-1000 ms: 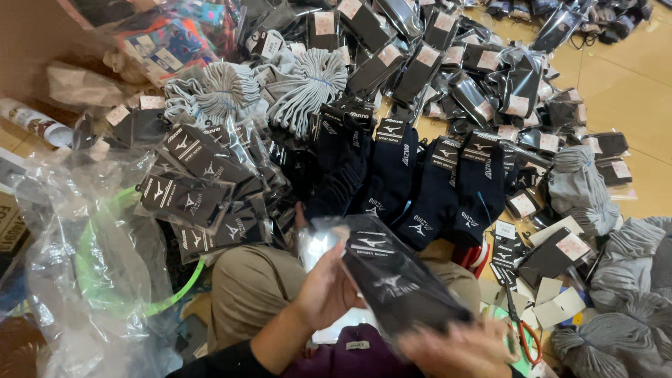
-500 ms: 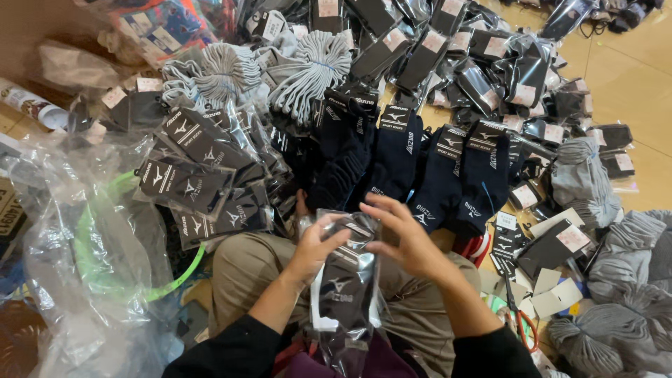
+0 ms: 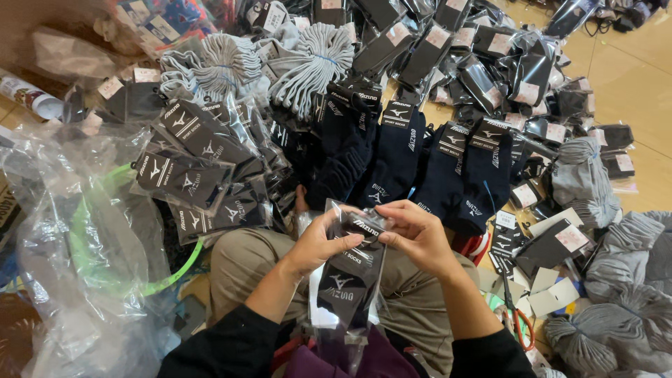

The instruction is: The person sits on the floor surrounded by piles of socks and packaging materials. They repeatedly pick up a pair of dark-colored socks, place them into a clear plastic bag, and then set the packaged item aside.

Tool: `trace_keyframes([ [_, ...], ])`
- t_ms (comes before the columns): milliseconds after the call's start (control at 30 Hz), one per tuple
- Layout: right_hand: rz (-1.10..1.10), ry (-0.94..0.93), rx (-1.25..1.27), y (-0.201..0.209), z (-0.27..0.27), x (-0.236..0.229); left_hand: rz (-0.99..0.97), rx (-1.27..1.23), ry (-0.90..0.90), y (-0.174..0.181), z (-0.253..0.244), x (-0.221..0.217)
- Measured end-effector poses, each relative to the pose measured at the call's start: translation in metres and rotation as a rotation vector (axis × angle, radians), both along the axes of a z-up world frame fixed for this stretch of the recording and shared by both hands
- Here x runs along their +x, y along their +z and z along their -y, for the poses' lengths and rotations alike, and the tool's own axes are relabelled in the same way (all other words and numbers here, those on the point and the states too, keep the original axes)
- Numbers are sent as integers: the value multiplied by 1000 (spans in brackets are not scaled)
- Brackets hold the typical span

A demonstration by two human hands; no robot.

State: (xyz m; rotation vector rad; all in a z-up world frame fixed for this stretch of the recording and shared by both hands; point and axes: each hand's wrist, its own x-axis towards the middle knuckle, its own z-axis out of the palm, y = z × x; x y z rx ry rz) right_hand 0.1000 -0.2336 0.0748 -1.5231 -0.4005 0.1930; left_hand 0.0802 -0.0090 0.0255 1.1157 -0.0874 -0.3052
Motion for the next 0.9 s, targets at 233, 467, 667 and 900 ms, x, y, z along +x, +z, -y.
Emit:
trace_keyframes([
  [233,333,-189,-178,6,-9,-9,157,278,-7,43,8,4],
  [467,156,-126,-234,13,4,-8,179,326,46,21,29,-9],
  [667,96,-229,-248,41,33,4,123,405,-123,25,30,-29],
  [900,482,-392,-639,34,60,-9,-276,210,-180,-24,28,-51],
])
